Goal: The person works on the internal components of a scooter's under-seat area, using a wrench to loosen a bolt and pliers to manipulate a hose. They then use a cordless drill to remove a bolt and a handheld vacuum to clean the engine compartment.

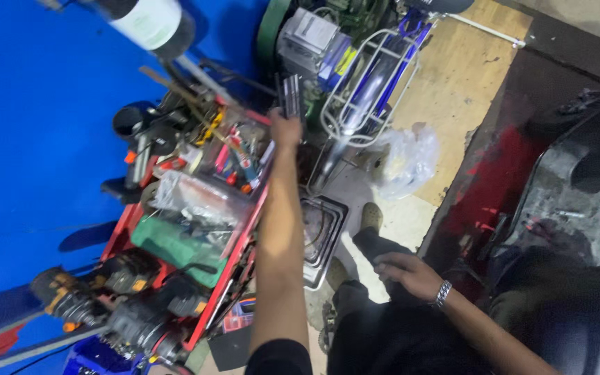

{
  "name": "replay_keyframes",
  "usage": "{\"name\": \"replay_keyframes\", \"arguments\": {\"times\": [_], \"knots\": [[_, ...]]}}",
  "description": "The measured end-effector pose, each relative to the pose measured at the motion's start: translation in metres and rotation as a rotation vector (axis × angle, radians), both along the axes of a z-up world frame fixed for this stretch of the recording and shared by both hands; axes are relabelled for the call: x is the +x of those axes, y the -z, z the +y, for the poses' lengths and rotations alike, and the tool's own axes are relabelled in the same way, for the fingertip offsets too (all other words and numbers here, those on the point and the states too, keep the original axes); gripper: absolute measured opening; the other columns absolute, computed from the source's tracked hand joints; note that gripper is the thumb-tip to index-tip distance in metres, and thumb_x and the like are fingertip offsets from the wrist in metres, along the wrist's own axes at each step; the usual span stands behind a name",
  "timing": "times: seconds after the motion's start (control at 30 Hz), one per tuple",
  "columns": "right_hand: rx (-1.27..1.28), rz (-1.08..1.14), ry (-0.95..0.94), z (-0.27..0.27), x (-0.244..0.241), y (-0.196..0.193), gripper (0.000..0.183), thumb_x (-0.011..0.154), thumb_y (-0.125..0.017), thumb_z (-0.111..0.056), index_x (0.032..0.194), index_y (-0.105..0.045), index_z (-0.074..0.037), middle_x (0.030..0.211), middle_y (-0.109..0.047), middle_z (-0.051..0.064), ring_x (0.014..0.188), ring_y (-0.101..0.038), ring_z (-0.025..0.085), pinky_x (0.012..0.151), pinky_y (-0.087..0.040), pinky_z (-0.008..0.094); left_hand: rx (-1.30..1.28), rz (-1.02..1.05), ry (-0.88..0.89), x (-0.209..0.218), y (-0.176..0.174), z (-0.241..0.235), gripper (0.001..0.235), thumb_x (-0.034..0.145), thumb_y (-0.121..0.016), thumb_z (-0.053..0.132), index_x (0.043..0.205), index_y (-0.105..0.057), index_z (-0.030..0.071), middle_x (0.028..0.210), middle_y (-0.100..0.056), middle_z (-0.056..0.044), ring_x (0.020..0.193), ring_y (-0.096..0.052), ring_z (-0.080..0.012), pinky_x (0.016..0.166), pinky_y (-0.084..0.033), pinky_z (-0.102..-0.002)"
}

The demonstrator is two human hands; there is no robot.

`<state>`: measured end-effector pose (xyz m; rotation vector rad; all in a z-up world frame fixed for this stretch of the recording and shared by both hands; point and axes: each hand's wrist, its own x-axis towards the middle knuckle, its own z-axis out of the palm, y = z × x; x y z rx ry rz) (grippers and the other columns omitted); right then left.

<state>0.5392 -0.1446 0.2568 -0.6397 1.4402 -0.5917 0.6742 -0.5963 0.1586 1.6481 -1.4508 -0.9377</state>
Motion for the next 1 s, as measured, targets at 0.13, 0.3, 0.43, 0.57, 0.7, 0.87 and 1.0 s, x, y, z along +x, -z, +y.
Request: {"name": "replay_keyframes", "arguments": {"times": [0.13, 0.3, 0.43, 0.57, 0.7, 0.87, 1.0], "knots": [[0.020, -0.016, 0.097, -0.029, -0.056, 0.011, 0.040, 0.095, -0.061, -0.024, 0.129, -0.067, -0.002, 0.113, -0.080, 0.014, 0.102, -0.077, 0.022, 0.090, -0.059, 0.035, 0.367, 0.149, -0.091, 0.000, 0.032, -0.040, 0.052, 0.082, -0.060, 0.011, 0.132, -0.047, 0.005, 0.105, -0.070, -0.022, 0.097, -0.071, -0.0389, 0.084, -0.055, -0.048], [0.121, -0.025, 0.135, -0.056, -0.094, 0.012, 0.039, 0.095, -0.061, -0.023, 0.128, -0.068, -0.003, 0.114, -0.079, 0.014, 0.102, -0.076, 0.023, 0.091, -0.057, 0.035, 0.272, 0.298, -0.151, 0.002, 0.062, -0.053, 0.043, 0.085, -0.062, 0.006, 0.126, -0.049, 0.006, 0.102, -0.069, -0.013, 0.086, -0.071, -0.0273, 0.073, -0.056, -0.038], [0.121, -0.022, -0.001, -0.081, -0.101, 0.014, 0.038, 0.096, -0.061, -0.023, 0.127, -0.068, -0.002, 0.114, -0.079, 0.015, 0.101, -0.077, 0.023, 0.090, -0.058, 0.036, -0.210, 0.766, -0.018, 0.014, 0.046, -0.003, 0.028, 0.093, -0.067, -0.001, 0.120, -0.063, 0.002, 0.101, -0.067, -0.008, 0.086, -0.067, -0.0140, 0.077, -0.056, -0.030], [0.087, -0.056, -0.176, -0.113, -0.098, 0.022, 0.039, 0.095, -0.060, -0.021, 0.130, -0.066, -0.003, 0.116, -0.078, 0.015, 0.102, -0.076, 0.022, 0.090, -0.058, 0.035, 0.096, 0.565, -0.254, 0.050, -0.009, 0.125, 0.024, 0.103, -0.063, 0.026, 0.104, -0.073, 0.004, 0.086, -0.075, -0.006, 0.074, -0.066, -0.0143, 0.066, -0.050, -0.028], [-0.005, -0.073, -0.356, -0.136, -0.073, 0.027, 0.039, 0.097, -0.058, -0.020, 0.130, -0.064, -0.001, 0.118, -0.078, 0.015, 0.102, -0.075, 0.023, 0.091, -0.057, 0.035, 0.217, 0.671, -0.638, 0.111, -0.043, 0.254, 0.027, 0.095, -0.066, 0.022, 0.112, -0.073, 0.003, 0.102, -0.073, -0.006, 0.087, -0.069, -0.0126, 0.073, -0.054, -0.029], [-0.043, -0.068, -0.478, -0.134, -0.012, 0.012, 0.037, 0.098, -0.058, -0.020, 0.126, -0.069, 0.002, 0.116, -0.078, 0.016, 0.102, -0.075, 0.023, 0.092, -0.056, 0.036, -0.169, 0.658, -0.984, 0.232, -0.047, 0.381, 0.022, 0.083, -0.058, 0.008, 0.100, -0.071, 0.005, 0.094, -0.074, -0.006, 0.082, -0.069, -0.0166, 0.069, -0.056, -0.031], [-0.008, -0.074, -0.488, -0.107, 0.040, -0.001, 0.037, 0.095, -0.064, -0.021, 0.125, -0.069, 0.000, 0.115, -0.078, 0.014, 0.105, -0.074, 0.021, 0.093, -0.057, 0.034, -0.534, 0.045, -1.243, 0.355, -0.105, 0.399, 0.026, 0.104, -0.067, 0.016, 0.088, -0.057, -0.002, 0.082, -0.062, -0.005, 0.077, -0.060, -0.0156, 0.073, -0.052, -0.031]]}}
